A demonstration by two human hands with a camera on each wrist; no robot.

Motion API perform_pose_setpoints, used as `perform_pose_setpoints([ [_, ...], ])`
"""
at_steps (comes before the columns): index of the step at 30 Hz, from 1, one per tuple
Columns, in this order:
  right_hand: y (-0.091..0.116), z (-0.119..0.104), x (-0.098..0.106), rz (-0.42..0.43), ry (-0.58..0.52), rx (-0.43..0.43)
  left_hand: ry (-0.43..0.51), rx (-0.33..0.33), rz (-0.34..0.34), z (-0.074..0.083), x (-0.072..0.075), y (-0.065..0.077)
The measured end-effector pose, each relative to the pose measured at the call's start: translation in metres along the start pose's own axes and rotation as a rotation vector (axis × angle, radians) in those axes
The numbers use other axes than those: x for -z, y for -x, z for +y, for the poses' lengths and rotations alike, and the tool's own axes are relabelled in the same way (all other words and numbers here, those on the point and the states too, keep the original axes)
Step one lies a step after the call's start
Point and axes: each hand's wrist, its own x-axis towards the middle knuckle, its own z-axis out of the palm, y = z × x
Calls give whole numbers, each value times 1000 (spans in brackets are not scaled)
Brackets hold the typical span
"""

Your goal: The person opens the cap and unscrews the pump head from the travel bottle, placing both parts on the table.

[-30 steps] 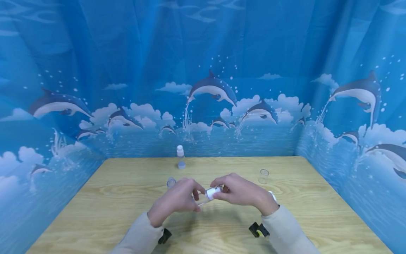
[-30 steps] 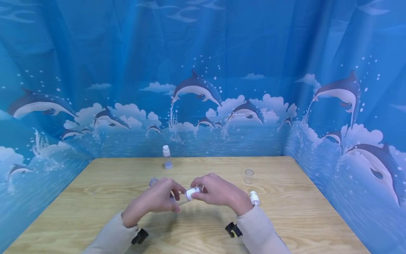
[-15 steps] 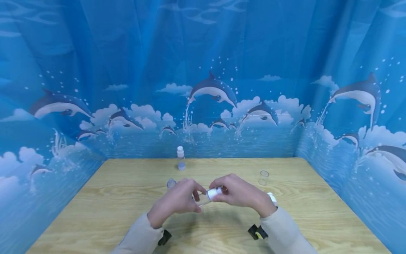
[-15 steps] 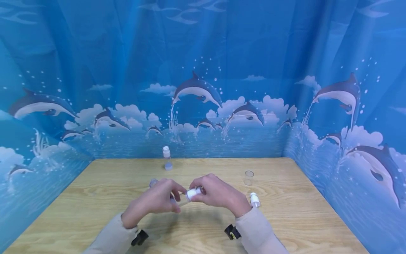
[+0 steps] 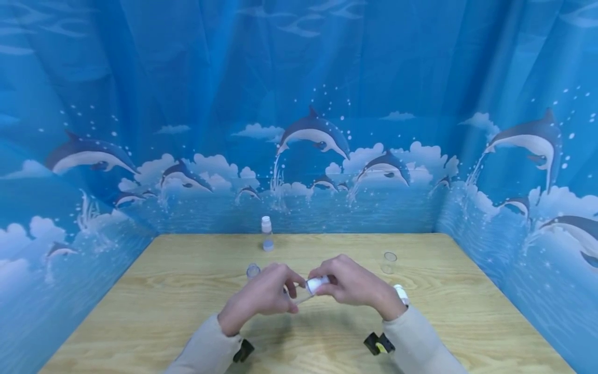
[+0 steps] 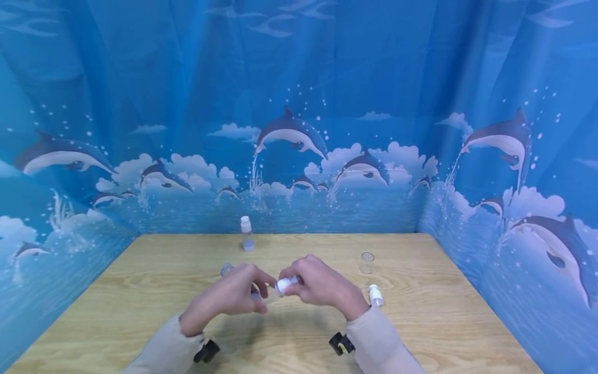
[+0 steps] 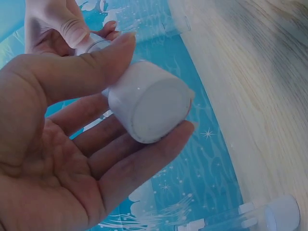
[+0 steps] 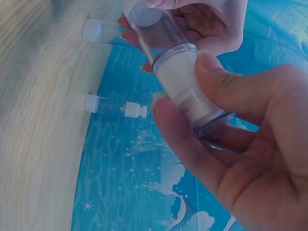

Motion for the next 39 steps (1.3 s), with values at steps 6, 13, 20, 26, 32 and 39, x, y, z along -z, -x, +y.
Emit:
perform_pose_setpoints([
  [6,0,1,-1,33,10,-12,17,-9,18,-1,0,0],
  [13,-1,0,-2,58,10,-15,3,-1,46,0,3,1],
  [20,-2,1,-4,68,6,-8,4,24,37,0,5,3],
  [26,2,0,5,152,127,2,42,68,23,-4,9,4],
  [32,11,3,17,208,137,-46,4,124,43,-8,9,3],
  [39,10,4,16,189,139,-23,-2,120,54,-8,7,1],
])
